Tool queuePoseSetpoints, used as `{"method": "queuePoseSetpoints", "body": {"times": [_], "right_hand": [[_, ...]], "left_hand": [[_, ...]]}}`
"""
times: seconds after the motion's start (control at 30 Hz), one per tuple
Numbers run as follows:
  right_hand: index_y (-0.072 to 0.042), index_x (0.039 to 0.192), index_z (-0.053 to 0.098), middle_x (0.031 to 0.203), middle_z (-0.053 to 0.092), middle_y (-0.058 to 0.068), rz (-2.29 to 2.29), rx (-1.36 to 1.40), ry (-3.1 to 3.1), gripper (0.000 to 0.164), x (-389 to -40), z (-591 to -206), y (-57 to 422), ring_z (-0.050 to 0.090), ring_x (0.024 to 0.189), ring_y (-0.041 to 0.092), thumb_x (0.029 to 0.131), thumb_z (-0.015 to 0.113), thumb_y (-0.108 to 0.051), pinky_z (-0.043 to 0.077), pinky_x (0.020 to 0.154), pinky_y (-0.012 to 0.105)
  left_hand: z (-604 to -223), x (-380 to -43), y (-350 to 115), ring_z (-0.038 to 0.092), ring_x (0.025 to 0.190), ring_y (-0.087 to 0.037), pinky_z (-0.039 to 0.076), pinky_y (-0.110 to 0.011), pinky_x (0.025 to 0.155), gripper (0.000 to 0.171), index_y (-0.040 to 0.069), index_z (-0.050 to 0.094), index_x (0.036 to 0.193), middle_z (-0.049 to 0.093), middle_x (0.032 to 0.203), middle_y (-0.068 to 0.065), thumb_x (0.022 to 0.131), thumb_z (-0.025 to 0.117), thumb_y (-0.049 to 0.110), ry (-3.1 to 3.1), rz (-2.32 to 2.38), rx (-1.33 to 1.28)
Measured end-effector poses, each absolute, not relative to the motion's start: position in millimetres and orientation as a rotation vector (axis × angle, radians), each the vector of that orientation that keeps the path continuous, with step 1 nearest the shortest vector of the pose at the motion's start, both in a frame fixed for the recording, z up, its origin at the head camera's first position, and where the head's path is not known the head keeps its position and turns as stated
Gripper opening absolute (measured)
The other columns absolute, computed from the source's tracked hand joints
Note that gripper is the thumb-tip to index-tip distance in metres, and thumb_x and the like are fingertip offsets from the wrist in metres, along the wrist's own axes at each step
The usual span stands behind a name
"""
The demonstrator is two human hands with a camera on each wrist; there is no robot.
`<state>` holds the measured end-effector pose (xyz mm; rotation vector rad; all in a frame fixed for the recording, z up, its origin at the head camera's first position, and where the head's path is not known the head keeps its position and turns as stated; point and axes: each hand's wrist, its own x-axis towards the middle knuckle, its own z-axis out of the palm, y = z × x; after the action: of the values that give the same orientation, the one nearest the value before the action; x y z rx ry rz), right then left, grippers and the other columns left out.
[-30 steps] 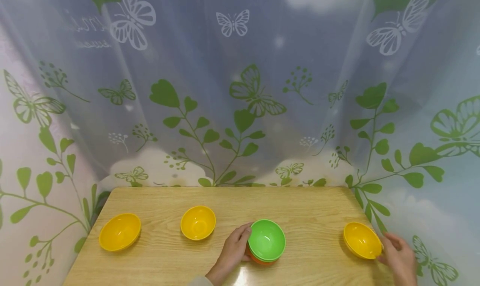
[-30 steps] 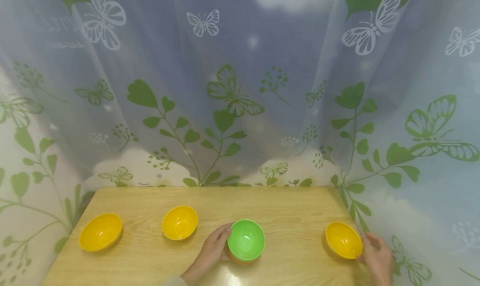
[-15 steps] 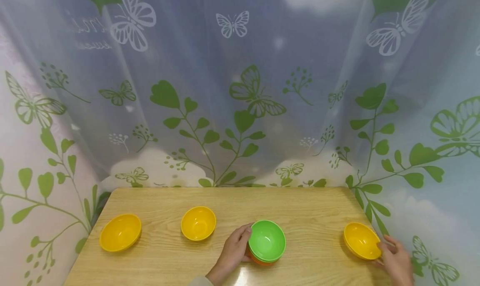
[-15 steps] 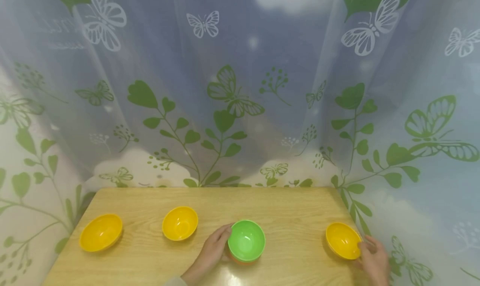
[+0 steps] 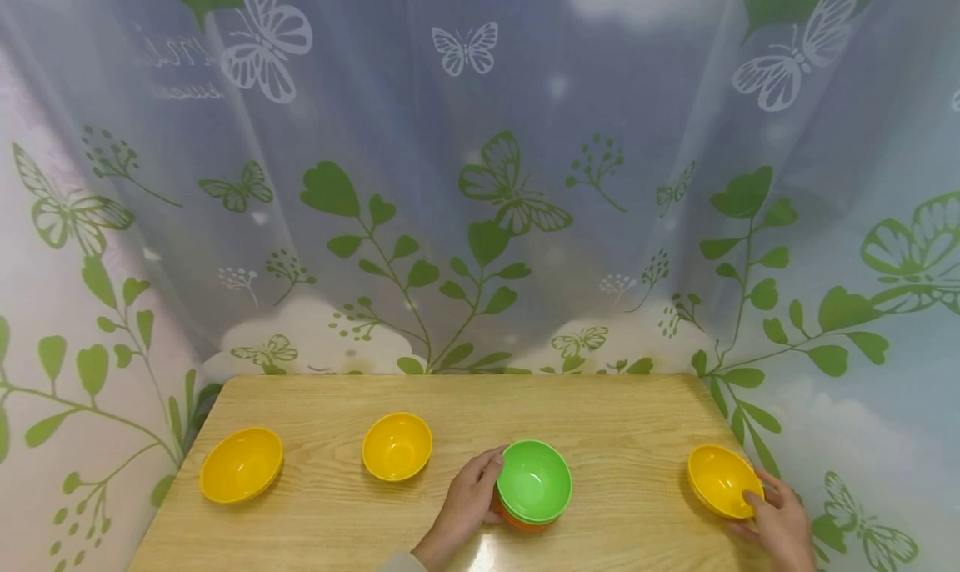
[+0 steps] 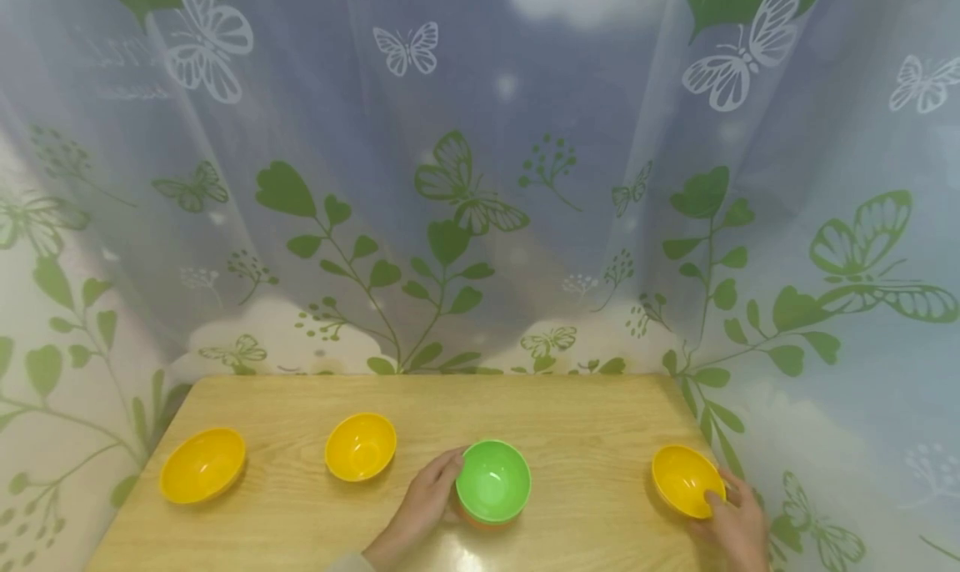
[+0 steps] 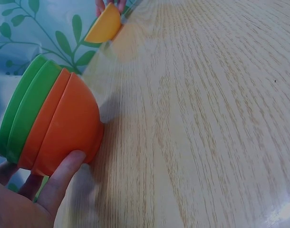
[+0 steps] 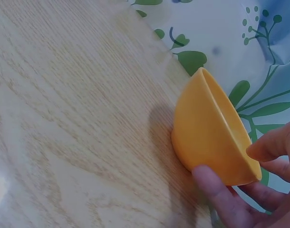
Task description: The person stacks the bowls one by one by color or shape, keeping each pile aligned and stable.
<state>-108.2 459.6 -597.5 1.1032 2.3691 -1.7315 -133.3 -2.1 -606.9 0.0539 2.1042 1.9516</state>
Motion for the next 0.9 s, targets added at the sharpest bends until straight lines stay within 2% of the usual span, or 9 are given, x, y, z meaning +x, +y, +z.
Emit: {"method": "queuePoseSetpoints", "body": {"times": [0.07,0.23,0.53,0.63,0.9], "right_hand": [[-0.001,0.173,0.012,0.167,0.013,0.048,-1.779,1.099,2.349,0.072,-107.9,-598.0,458.8,0.045,0.133,0.069,0.111,0.049,-0.006,0.071,0.077,0.048],[-0.002,0.174,0.008,0.169,0.004,0.048,-1.849,1.071,2.331,0.075,-107.0,-600.6,457.3,0.05,0.125,0.068,0.109,0.047,0.0,0.071,0.077,0.047],[-0.005,0.174,0.0,0.172,-0.01,0.045,-1.942,1.002,2.271,0.08,-102.6,-602.0,455.1,0.021,0.15,0.073,0.104,0.038,0.01,0.072,0.078,0.043],[-0.006,0.174,0.0,0.172,-0.008,0.044,-1.958,1.016,2.26,0.082,-103.0,-602.6,454.3,0.02,0.151,0.072,0.103,0.036,0.011,0.072,0.078,0.043],[-0.004,0.174,0.007,0.17,0.003,0.047,-1.977,1.019,2.284,0.078,-107.1,-603.5,449.4,0.03,0.145,0.071,0.104,0.039,0.008,0.072,0.08,0.045]], "left_hand": [[-607.3,-133.9,-2.1,0.072,0.105,-0.028,0.07,-0.043,0.066,0.054,0.012,0.059,0.156,0.056,0.155,-0.027,0.116,0.047,0.046,2.105,1.951,0.054],[-607.7,-135.1,-2.4,0.071,0.108,-0.029,0.07,-0.043,0.066,0.053,0.013,0.06,0.156,0.056,0.156,-0.026,0.116,0.048,0.046,2.107,1.95,0.052],[-606.7,-135.0,-2.4,0.071,0.108,-0.03,0.07,-0.043,0.065,0.052,0.012,0.06,0.156,0.055,0.157,-0.028,0.117,0.047,0.044,2.114,1.944,0.056],[-606.6,-134.4,-2.1,0.071,0.107,-0.03,0.07,-0.042,0.065,0.051,0.012,0.06,0.155,0.055,0.156,-0.028,0.117,0.047,0.044,2.117,1.944,0.057],[-606.7,-133.4,-1.0,0.071,0.107,-0.03,0.07,-0.043,0.065,0.051,0.013,0.06,0.155,0.055,0.155,-0.028,0.117,0.047,0.044,2.121,1.945,0.049]]}}
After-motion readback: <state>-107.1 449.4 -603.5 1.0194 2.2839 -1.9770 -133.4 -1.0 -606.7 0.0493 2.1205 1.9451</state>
